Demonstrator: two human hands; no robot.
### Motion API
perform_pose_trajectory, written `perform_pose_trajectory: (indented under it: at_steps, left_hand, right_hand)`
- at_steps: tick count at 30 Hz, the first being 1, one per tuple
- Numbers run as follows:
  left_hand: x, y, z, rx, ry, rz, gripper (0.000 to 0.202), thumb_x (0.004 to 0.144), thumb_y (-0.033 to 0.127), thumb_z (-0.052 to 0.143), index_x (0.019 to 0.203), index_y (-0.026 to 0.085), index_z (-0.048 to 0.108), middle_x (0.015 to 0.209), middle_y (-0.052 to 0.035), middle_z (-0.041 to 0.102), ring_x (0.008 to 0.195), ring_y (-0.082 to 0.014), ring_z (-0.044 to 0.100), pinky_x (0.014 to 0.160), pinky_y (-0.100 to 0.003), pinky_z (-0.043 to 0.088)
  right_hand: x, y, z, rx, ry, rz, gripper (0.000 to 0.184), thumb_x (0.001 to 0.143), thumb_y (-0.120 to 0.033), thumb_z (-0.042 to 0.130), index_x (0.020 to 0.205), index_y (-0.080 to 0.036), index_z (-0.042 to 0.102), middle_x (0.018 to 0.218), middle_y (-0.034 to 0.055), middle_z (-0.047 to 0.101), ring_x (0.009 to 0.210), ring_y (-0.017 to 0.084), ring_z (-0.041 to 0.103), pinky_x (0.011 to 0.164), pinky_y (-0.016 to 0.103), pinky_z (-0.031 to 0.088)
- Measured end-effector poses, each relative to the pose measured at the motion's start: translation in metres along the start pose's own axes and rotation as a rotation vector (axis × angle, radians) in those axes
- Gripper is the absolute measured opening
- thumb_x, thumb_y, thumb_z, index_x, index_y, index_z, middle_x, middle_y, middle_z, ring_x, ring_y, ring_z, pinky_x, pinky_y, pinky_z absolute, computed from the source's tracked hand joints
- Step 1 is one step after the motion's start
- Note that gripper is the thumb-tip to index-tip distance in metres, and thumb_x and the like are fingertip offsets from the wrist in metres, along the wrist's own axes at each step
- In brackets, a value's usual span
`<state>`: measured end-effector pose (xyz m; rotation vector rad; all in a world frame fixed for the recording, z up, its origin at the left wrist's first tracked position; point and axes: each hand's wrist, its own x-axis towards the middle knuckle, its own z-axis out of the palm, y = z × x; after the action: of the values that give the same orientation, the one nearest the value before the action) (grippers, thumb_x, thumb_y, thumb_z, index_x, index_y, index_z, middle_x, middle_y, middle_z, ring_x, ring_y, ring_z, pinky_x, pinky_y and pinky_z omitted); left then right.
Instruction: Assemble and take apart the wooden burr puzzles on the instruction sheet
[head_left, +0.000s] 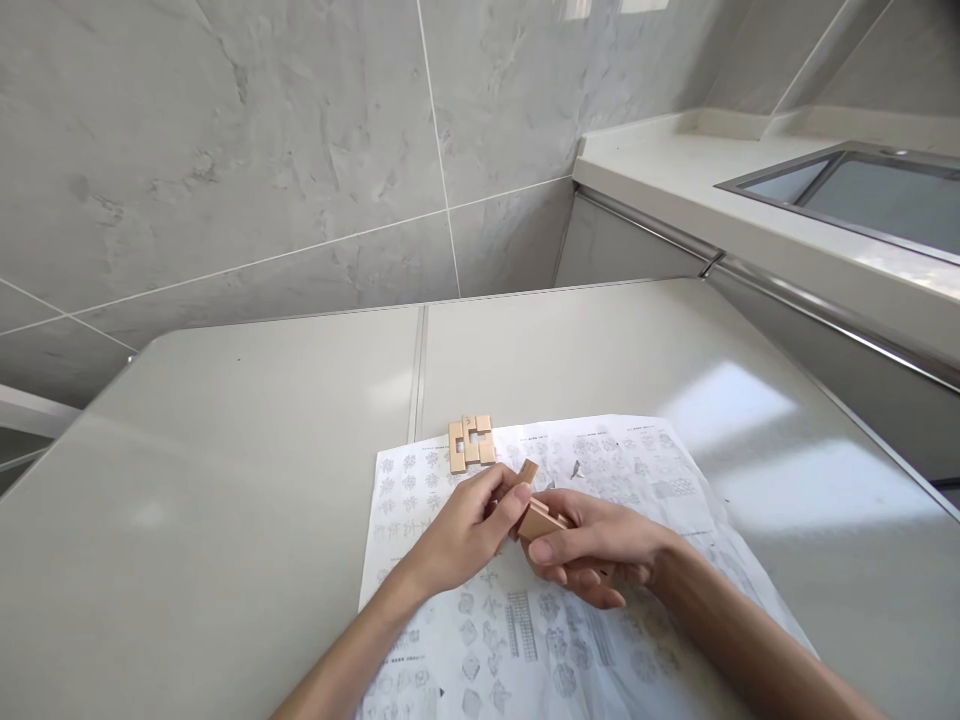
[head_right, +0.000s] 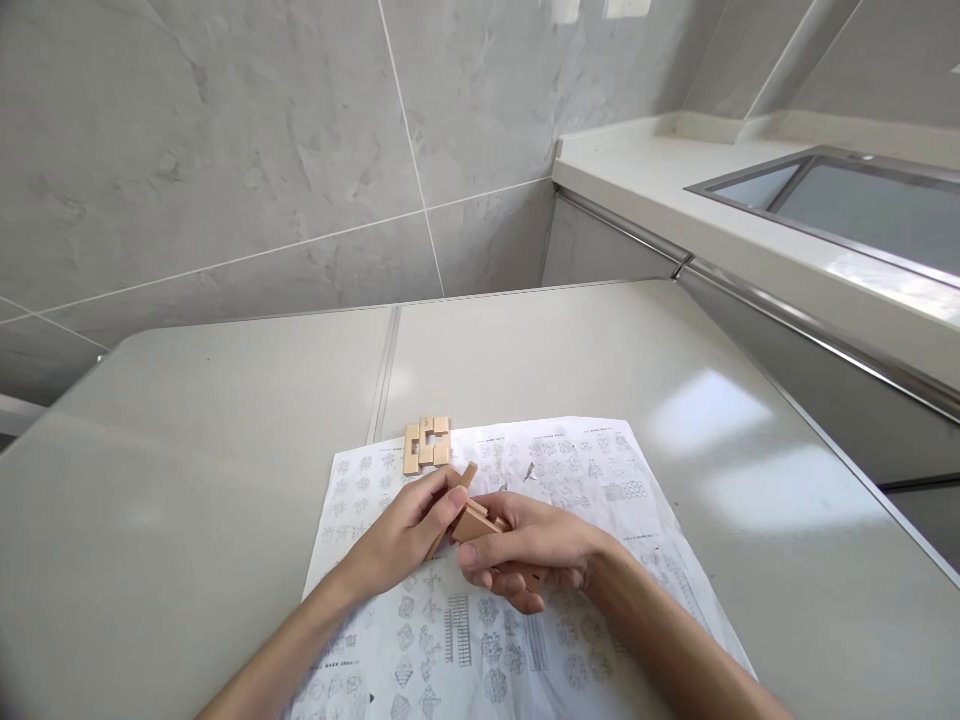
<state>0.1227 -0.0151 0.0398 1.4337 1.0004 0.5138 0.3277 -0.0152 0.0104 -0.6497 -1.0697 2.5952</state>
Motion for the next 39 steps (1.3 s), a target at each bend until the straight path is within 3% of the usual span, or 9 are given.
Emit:
perform_pose_trajectory:
  at_steps: [3, 7, 10, 17, 21, 26, 32, 35, 39]
  left_hand:
    - [0.0, 0.001, -0.002, -0.033, 0.01, -0.002, 0.044, 0.106, 0.057, 0.047, 0.08, 0.022, 0.045, 0.073, 0.0036, 0.05, 0.066, -0.0137, 0.047, 0.066, -0.029, 0.041]
    - [0.0, 0.001, -0.005, -0.038, 0.045, -0.025, 0.045, 0.106, 0.059, 0.047, 0.083, 0.021, 0.05, 0.075, 0.0031, 0.052, 0.064, -0.012, 0.045, 0.062, -0.027, 0.038]
    - [0.0, -0.001, -0.007, -0.081, 0.077, -0.024, 0.045, 0.107, 0.06, 0.045, 0.088, 0.02, 0.055, 0.074, 0.0025, 0.053, 0.062, -0.0117, 0.044, 0.062, -0.026, 0.039]
    - [0.002, -0.005, -0.016, -0.066, 0.235, -0.032, 0.048, 0.106, 0.063, 0.045, 0.083, 0.021, 0.053, 0.061, 0.0059, 0.041, 0.057, -0.0123, 0.039, 0.057, -0.026, 0.037]
    - [0.003, -0.005, -0.019, -0.054, 0.328, -0.029, 0.049, 0.107, 0.061, 0.042, 0.08, 0.021, 0.051, 0.07, 0.0031, 0.048, 0.063, -0.0126, 0.046, 0.061, -0.025, 0.04]
    - [0.003, -0.006, -0.014, -0.092, 0.328, -0.016, 0.049, 0.105, 0.063, 0.044, 0.08, 0.022, 0.053, 0.063, 0.0038, 0.047, 0.064, -0.0139, 0.05, 0.061, -0.025, 0.042]
    - [0.003, -0.006, -0.01, -0.27, 0.315, 0.02, 0.056, 0.103, 0.068, 0.046, 0.119, 0.018, 0.067, 0.065, 0.0057, 0.041, 0.056, -0.011, 0.041, 0.056, -0.024, 0.038]
    - [0.002, -0.005, -0.01, -0.366, 0.265, -0.018, 0.064, 0.103, 0.069, 0.045, 0.138, 0.019, 0.063, 0.068, 0.0057, 0.04, 0.053, -0.0087, 0.029, 0.051, -0.024, 0.026]
    - [0.002, -0.004, -0.01, -0.456, 0.218, -0.065, 0.069, 0.101, 0.071, 0.047, 0.148, 0.021, 0.058, 0.068, 0.0066, 0.036, 0.052, -0.0082, 0.021, 0.049, -0.023, 0.02]
  right_hand:
    - [0.0, -0.001, -0.001, 0.022, -0.029, -0.022, 0.036, 0.093, -0.045, 0.078, 0.08, -0.016, 0.061, 0.052, -0.0086, 0.056, 0.033, 0.007, 0.052, 0.028, 0.014, 0.037]
    - [-0.002, -0.003, -0.002, 0.055, -0.011, -0.065, 0.032, 0.094, -0.045, 0.077, 0.098, -0.016, 0.064, 0.065, -0.0063, 0.064, 0.034, 0.004, 0.047, 0.029, 0.014, 0.039]
    - [-0.005, -0.005, -0.004, 0.052, 0.035, -0.069, 0.036, 0.095, -0.048, 0.075, 0.11, -0.018, 0.062, 0.075, -0.0049, 0.065, 0.035, 0.002, 0.039, 0.027, 0.013, 0.033]
    - [-0.013, -0.01, -0.009, -0.045, 0.092, -0.086, 0.047, 0.101, -0.062, 0.06, 0.119, -0.019, 0.065, 0.071, -0.0072, 0.055, 0.039, 0.0, 0.017, 0.03, 0.014, 0.013]
    - [-0.013, -0.012, -0.008, -0.08, 0.192, -0.086, 0.052, 0.104, -0.067, 0.048, 0.114, -0.02, 0.066, 0.067, -0.0075, 0.053, 0.039, 0.002, 0.015, 0.032, 0.016, 0.013]
    - [-0.009, -0.011, -0.004, -0.12, 0.296, -0.08, 0.05, 0.104, -0.068, 0.046, 0.104, -0.021, 0.063, 0.065, -0.0079, 0.05, 0.039, 0.003, 0.018, 0.032, 0.016, 0.015]
    - [-0.002, -0.005, -0.001, -0.207, 0.25, -0.162, 0.052, 0.106, -0.067, 0.042, 0.102, -0.019, 0.063, 0.064, -0.0064, 0.052, 0.038, 0.005, 0.027, 0.033, 0.017, 0.024]
    - [0.001, -0.002, 0.001, -0.255, 0.227, -0.185, 0.052, 0.107, -0.065, 0.041, 0.101, -0.019, 0.063, 0.063, -0.006, 0.053, 0.037, 0.004, 0.029, 0.034, 0.018, 0.026]
    - [0.003, 0.0, 0.004, -0.298, 0.223, -0.203, 0.052, 0.108, -0.064, 0.041, 0.098, -0.018, 0.063, 0.064, -0.0054, 0.054, 0.038, 0.005, 0.032, 0.035, 0.018, 0.028]
